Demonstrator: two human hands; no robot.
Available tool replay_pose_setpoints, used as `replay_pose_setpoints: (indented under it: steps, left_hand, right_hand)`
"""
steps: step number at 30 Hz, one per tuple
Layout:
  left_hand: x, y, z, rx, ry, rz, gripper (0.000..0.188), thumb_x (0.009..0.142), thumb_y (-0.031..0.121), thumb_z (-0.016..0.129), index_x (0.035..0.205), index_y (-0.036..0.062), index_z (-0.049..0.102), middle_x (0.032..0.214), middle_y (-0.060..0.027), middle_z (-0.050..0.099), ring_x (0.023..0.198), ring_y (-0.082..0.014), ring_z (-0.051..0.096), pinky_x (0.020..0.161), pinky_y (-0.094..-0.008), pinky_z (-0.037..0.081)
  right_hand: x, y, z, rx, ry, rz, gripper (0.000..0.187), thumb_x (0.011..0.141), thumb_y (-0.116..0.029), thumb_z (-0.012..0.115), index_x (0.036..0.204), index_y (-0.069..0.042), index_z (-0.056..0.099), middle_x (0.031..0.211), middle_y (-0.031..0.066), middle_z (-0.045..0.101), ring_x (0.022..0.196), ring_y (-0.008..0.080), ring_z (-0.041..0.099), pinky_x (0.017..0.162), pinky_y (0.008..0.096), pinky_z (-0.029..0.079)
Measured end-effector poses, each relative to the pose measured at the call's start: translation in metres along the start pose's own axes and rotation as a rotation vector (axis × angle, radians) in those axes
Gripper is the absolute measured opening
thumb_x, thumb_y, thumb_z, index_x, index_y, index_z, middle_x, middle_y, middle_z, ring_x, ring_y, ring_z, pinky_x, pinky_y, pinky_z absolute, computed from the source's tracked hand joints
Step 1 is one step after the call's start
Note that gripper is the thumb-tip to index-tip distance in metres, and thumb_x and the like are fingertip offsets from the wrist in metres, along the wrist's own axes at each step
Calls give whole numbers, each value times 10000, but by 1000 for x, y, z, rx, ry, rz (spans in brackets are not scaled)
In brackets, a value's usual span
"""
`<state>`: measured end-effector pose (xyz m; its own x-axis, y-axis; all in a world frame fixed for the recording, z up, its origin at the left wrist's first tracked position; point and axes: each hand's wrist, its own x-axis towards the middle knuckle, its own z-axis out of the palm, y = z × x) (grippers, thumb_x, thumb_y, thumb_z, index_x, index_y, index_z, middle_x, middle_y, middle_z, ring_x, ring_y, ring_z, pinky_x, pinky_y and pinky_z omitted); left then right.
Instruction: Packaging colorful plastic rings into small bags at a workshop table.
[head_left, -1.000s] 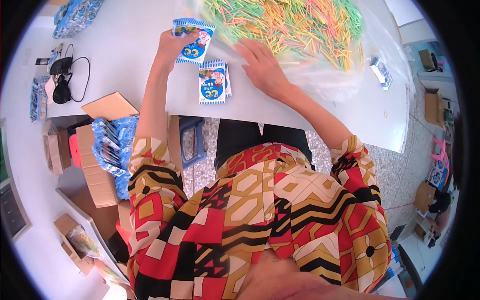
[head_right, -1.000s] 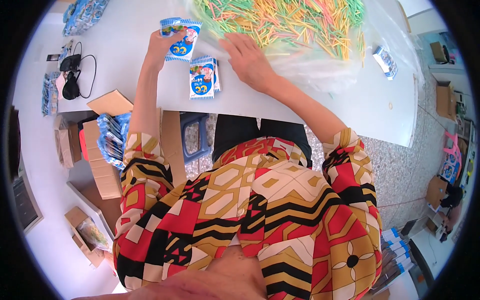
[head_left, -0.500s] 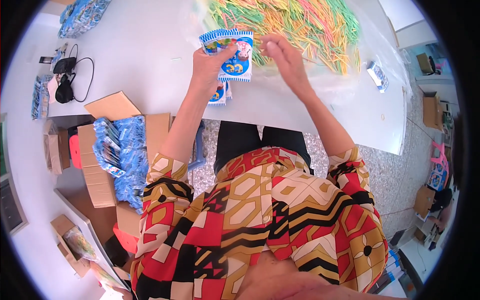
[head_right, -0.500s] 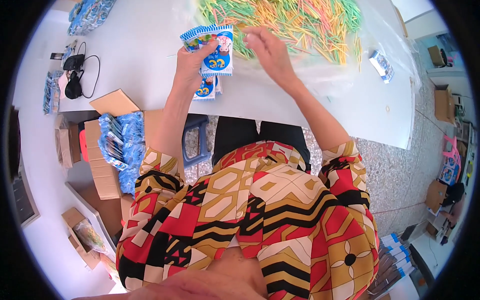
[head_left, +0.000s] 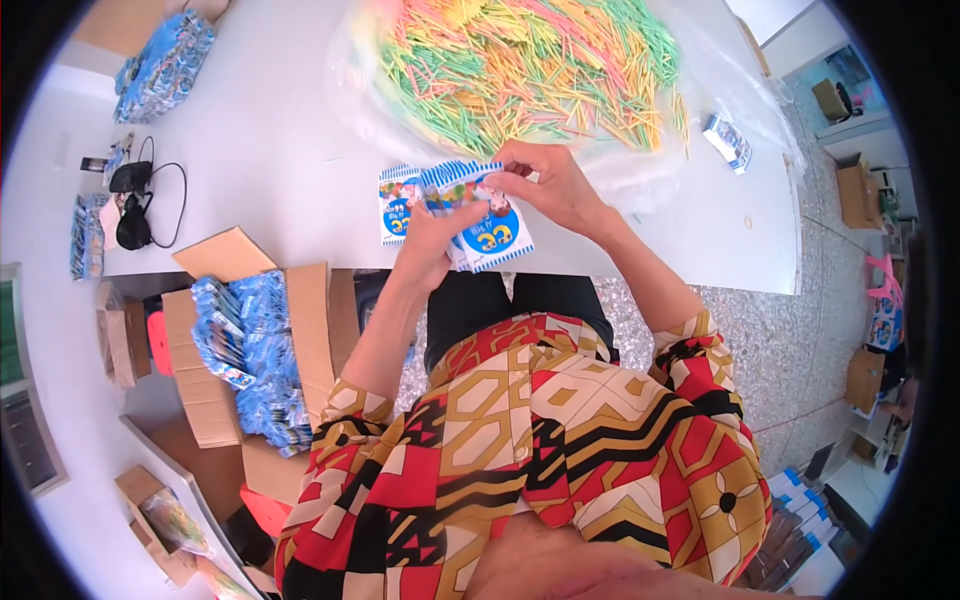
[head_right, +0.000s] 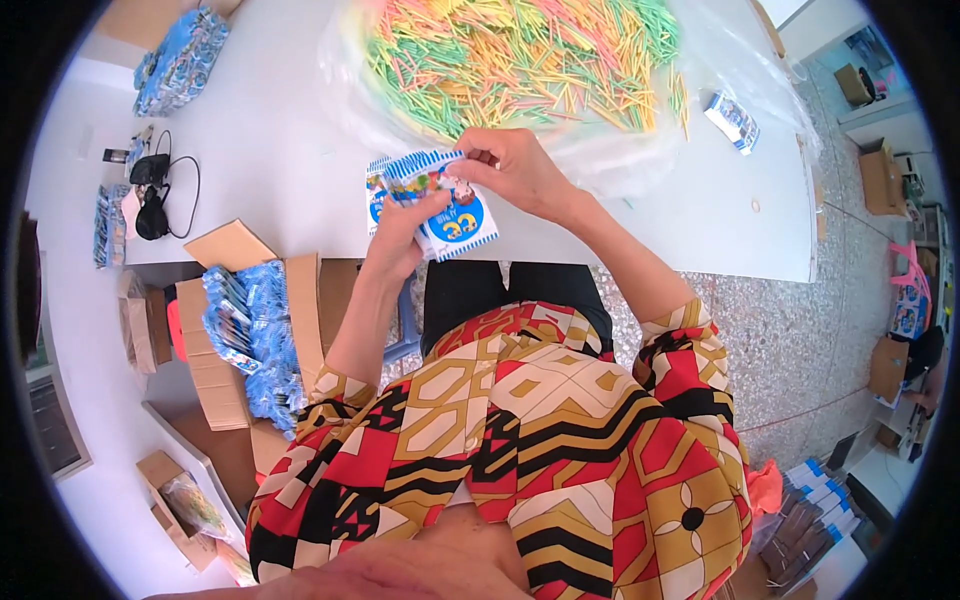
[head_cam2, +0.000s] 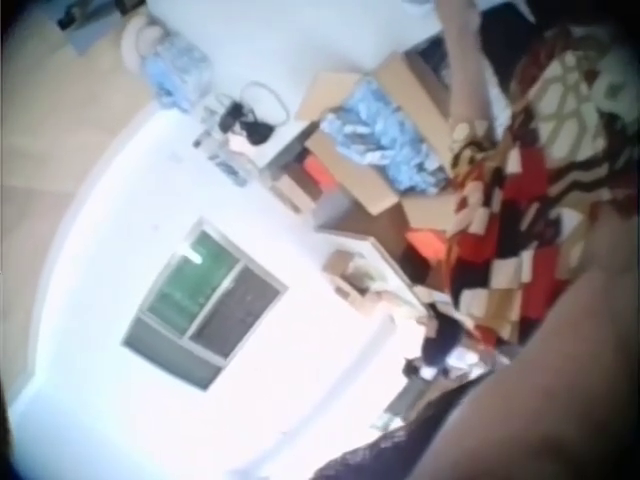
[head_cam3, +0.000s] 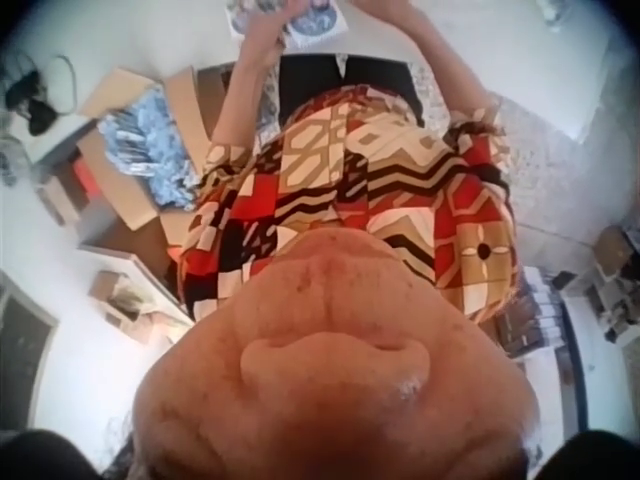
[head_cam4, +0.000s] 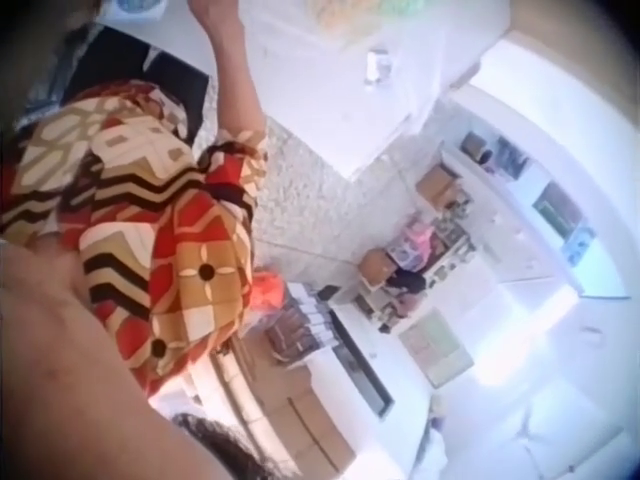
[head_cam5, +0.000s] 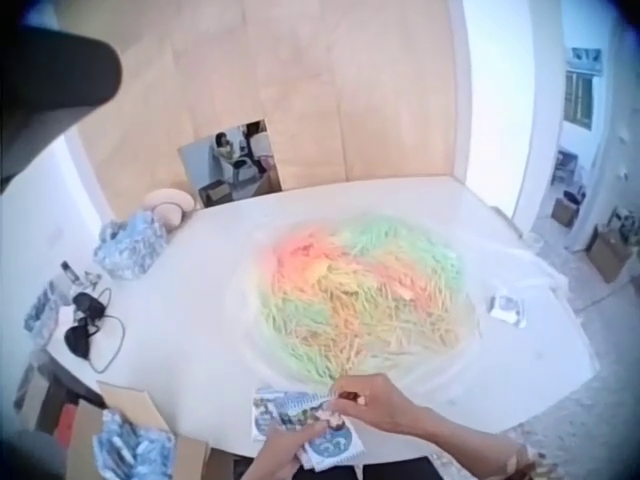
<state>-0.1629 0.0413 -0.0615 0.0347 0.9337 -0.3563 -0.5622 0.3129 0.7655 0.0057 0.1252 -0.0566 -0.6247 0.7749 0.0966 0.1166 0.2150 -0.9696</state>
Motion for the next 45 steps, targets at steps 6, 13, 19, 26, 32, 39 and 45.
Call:
replay_pose_setpoints:
  steps: [6,13,19,26,32,39,45]
  left_hand:
    - [-3,-6,5,47,-10,14,242,786,27,679,1013,13,597,888,-70,659,796,-154,656,705,-283,546]
    - [-1,-14,0,344,123,264,204,776,26,688,968,4,624,870,-45,653,759,-105,631,688,-241,518]
    - [-5,-10,6,51,-3,67,283,812,66,660,1079,23,577,951,-59,638,816,-134,638,721,-274,538]
    - [-5,-12,9,-43,-58,-6,307,892,121,575,1182,37,517,1041,-76,617,928,-190,633,809,-341,534]
    - [-5,-7,22,-204,27,-33,280,931,153,526,1186,40,504,1090,-76,606,946,-184,629,799,-343,540]
    - [4,-13,9,-248,71,49,178,929,132,522,1063,27,576,917,-51,624,853,-152,618,770,-309,516]
    - [7,-12,2,-132,-17,175,91,916,133,555,891,51,585,758,-22,590,709,-94,566,662,-250,477]
  right_hand:
    - [-5,-9,4,-4,-5,-77,125,813,-118,660,868,-12,625,744,47,591,677,96,536,618,247,439]
    - [-9,-10,12,59,14,-43,153,796,-105,683,904,-22,614,693,30,565,631,75,522,564,232,415]
    - [-8,-6,10,68,65,-122,154,772,-82,694,885,-12,618,654,25,532,582,80,489,526,231,390]
    - [-12,-10,3,-69,138,-198,156,765,-83,706,878,-10,625,740,42,577,638,78,540,551,220,414]
    - [-10,7,-1,171,221,-77,112,799,-50,672,891,-1,632,763,9,604,660,43,552,552,183,415]
    - [-9,10,-18,289,242,-76,90,855,-95,630,910,-25,644,776,0,639,670,30,554,553,179,408]
    - [-11,9,-21,242,173,-59,127,853,-157,640,901,-42,662,724,-7,640,632,13,551,527,171,404]
